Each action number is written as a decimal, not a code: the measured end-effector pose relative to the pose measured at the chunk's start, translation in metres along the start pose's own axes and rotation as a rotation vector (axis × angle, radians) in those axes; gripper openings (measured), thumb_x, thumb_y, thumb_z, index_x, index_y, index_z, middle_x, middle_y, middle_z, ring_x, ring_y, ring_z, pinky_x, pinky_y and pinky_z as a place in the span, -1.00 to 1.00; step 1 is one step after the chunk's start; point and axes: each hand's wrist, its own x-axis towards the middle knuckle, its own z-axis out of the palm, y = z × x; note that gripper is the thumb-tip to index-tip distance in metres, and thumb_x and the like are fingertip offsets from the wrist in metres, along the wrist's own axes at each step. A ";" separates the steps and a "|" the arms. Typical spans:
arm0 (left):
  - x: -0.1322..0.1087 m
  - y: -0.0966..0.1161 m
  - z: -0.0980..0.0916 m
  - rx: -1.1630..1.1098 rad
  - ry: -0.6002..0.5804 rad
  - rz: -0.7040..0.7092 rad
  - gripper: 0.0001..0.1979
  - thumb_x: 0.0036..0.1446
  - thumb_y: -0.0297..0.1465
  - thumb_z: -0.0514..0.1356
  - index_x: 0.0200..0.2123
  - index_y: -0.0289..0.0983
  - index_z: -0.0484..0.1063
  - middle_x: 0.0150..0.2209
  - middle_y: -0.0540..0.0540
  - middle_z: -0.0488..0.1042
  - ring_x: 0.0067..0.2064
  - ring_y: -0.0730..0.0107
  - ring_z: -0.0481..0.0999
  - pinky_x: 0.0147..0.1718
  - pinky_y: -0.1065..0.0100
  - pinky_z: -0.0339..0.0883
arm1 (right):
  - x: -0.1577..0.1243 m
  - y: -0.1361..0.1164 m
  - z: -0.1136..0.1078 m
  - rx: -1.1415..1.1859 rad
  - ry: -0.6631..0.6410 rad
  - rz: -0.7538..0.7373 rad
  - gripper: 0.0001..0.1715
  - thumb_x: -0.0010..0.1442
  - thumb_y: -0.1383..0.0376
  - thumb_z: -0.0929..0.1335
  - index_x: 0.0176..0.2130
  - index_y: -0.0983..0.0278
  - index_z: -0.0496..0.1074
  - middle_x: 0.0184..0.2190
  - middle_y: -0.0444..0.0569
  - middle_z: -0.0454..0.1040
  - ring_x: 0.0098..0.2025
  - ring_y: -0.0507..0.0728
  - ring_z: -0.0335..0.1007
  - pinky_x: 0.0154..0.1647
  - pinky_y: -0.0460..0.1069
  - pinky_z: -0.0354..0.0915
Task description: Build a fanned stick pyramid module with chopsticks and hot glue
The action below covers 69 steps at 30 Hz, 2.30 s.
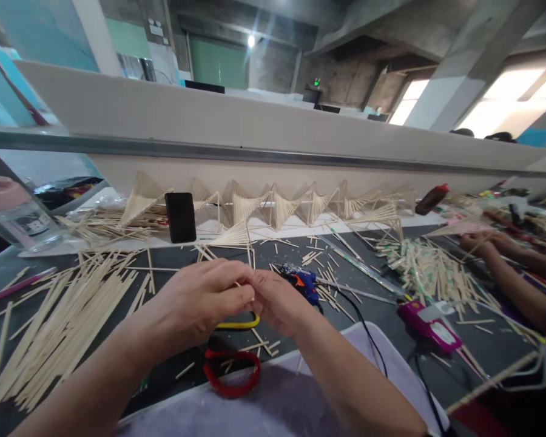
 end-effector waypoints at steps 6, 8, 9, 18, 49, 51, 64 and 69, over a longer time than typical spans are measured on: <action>0.005 -0.006 0.010 0.084 0.123 0.260 -0.67 0.13 -0.45 0.05 -0.10 0.00 0.43 -0.07 -0.03 0.44 -0.03 0.26 0.37 -0.01 0.23 0.17 | 0.004 0.001 -0.010 0.151 0.166 -0.017 -0.84 0.13 0.22 0.29 -0.37 0.30 0.31 -0.57 -0.18 0.34 -0.56 -0.06 0.27 -0.50 -0.15 0.24; 0.004 -0.022 0.004 0.039 0.318 0.179 -0.66 0.13 -0.44 0.05 -0.07 -0.01 0.41 -0.06 -0.04 0.41 -0.04 0.28 0.37 -0.03 0.26 0.22 | 0.006 -0.001 -0.017 -0.027 0.269 -0.056 -0.76 0.20 0.13 0.22 -0.29 0.25 0.28 -0.63 -0.23 0.28 -0.64 -0.07 0.20 -0.58 -0.16 0.18; 0.003 -0.032 0.000 0.026 0.401 0.087 -0.68 0.13 -0.44 0.06 -0.07 -0.03 0.41 -0.04 -0.03 0.39 -0.05 0.33 0.38 -0.05 0.30 0.24 | 0.008 -0.002 -0.021 -0.142 0.320 -0.073 -0.72 0.23 0.09 0.18 -0.26 0.24 0.27 -0.66 -0.25 0.24 -0.66 -0.07 0.16 -0.60 -0.16 0.14; 0.005 -0.121 -0.007 -0.166 0.588 -0.429 -0.71 0.08 -0.29 0.12 -0.14 -0.28 0.44 -0.14 -0.04 0.43 -0.37 0.51 0.45 -0.30 0.41 0.39 | 0.042 -0.021 -0.022 -1.151 0.375 -0.105 -0.72 0.22 0.31 0.18 -0.12 0.20 0.38 -0.34 -0.07 0.47 -0.32 0.05 0.33 -0.32 -0.08 0.16; 0.011 -0.186 0.064 -0.525 0.337 -0.715 -0.60 -0.17 -0.25 0.26 -0.21 -0.29 0.50 -0.35 -0.07 0.58 -0.32 0.28 0.54 -0.27 0.37 0.36 | 0.070 0.017 -0.040 -1.519 0.499 -0.086 -0.76 0.16 0.31 0.21 -0.39 0.22 0.44 -0.40 -0.07 0.51 -0.32 0.10 0.41 -0.36 -0.07 0.18; 0.012 -0.185 0.065 -0.566 0.353 -0.726 -0.59 -0.19 -0.25 0.28 -0.22 -0.31 0.50 -0.36 -0.08 0.58 -0.33 0.27 0.54 -0.27 0.34 0.36 | 0.070 0.017 -0.040 -1.524 0.503 -0.091 -0.76 0.16 0.30 0.21 -0.40 0.21 0.43 -0.40 -0.08 0.50 -0.32 0.10 0.41 -0.36 -0.06 0.18; 0.010 -0.184 0.069 -0.487 0.367 -0.646 -0.61 -0.15 -0.21 0.23 -0.25 -0.31 0.50 -0.30 -0.15 0.57 -0.27 0.17 0.55 -0.23 0.25 0.39 | 0.077 0.026 -0.039 -1.432 0.566 0.027 -0.75 0.20 0.23 0.22 -0.10 0.22 0.27 -0.36 -0.04 0.50 -0.31 0.14 0.44 -0.34 -0.02 0.21; 0.005 -0.192 0.075 -0.413 0.368 -0.607 -0.65 -0.10 -0.20 0.19 -0.24 -0.25 0.51 -0.33 -0.10 0.58 -0.23 0.17 0.55 -0.23 0.29 0.39 | 0.082 0.032 -0.042 -1.364 0.622 0.079 -0.71 0.18 0.17 0.27 -0.13 0.25 0.21 -0.32 -0.01 0.48 -0.30 0.14 0.43 -0.34 -0.02 0.19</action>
